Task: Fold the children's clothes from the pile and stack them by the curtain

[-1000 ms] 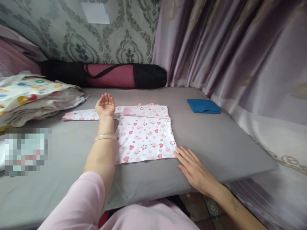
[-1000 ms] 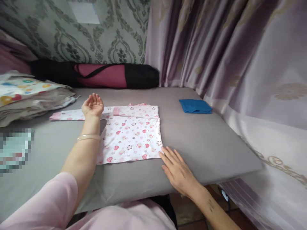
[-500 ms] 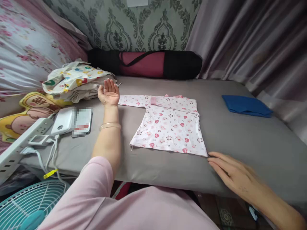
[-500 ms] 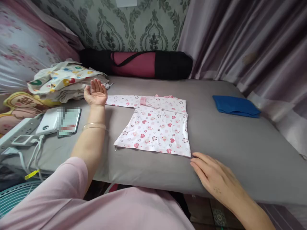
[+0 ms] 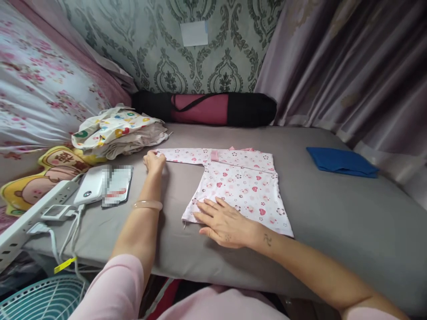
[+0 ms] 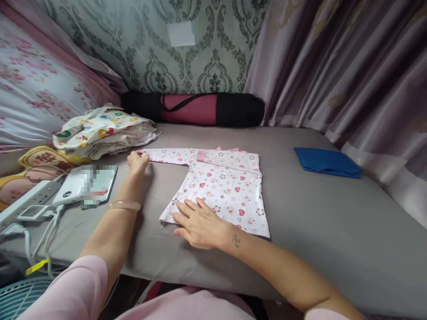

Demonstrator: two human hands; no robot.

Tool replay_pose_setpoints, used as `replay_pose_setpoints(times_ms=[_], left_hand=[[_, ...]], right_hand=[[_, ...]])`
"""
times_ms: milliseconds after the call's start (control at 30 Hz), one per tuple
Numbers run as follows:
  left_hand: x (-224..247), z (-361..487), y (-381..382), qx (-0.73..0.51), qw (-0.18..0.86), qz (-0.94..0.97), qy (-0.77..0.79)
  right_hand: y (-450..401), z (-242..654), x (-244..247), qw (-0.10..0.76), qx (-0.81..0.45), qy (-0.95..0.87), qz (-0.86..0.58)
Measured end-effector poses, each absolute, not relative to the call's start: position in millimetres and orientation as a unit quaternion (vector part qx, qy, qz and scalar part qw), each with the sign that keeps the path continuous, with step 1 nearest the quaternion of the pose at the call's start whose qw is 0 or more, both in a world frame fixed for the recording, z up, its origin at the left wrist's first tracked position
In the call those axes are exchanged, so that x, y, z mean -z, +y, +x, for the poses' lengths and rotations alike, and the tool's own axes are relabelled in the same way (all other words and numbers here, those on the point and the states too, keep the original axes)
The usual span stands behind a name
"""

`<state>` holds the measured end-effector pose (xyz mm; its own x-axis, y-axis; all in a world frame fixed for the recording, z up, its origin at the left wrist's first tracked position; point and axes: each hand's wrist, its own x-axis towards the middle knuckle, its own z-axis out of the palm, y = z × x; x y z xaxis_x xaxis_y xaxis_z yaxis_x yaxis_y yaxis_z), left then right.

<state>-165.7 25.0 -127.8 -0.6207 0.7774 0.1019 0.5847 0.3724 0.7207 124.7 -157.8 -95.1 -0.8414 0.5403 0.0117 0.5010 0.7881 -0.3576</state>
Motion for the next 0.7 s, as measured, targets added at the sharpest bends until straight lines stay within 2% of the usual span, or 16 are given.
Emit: replay_pose_setpoints(times_ms=[67, 167, 300, 467, 700], left_hand=[[127.6, -164.2, 24.7, -0.345, 0.096, 0.378, 0.854], [125.5, -158.5, 30.0, -0.37, 0.1, 0.315, 0.868], [122.2, -156.4, 41.6, -0.412, 0.112, 0.248, 0.87], [120.9, -169.9, 50.4, -0.407, 0.134, 0.244, 0.87], [126.4, -197.2, 68.3, -0.446, 0.177, 0.275, 0.833]], right_hand=[[-143.6, 126.4, 84.7, 0.082, -0.204, -0.932, -0.289], [-102.7, 130.9, 77.9, 0.137, -0.232, -0.896, -0.354], [-35.1, 132.2, 94.6, 0.184, -0.212, -0.841, -0.463], [25.3, 126.0, 122.6, 0.159, -0.152, -0.831, -0.512], [53.8, 103.5, 135.7, 0.138, -0.127, -0.825, -0.532]])
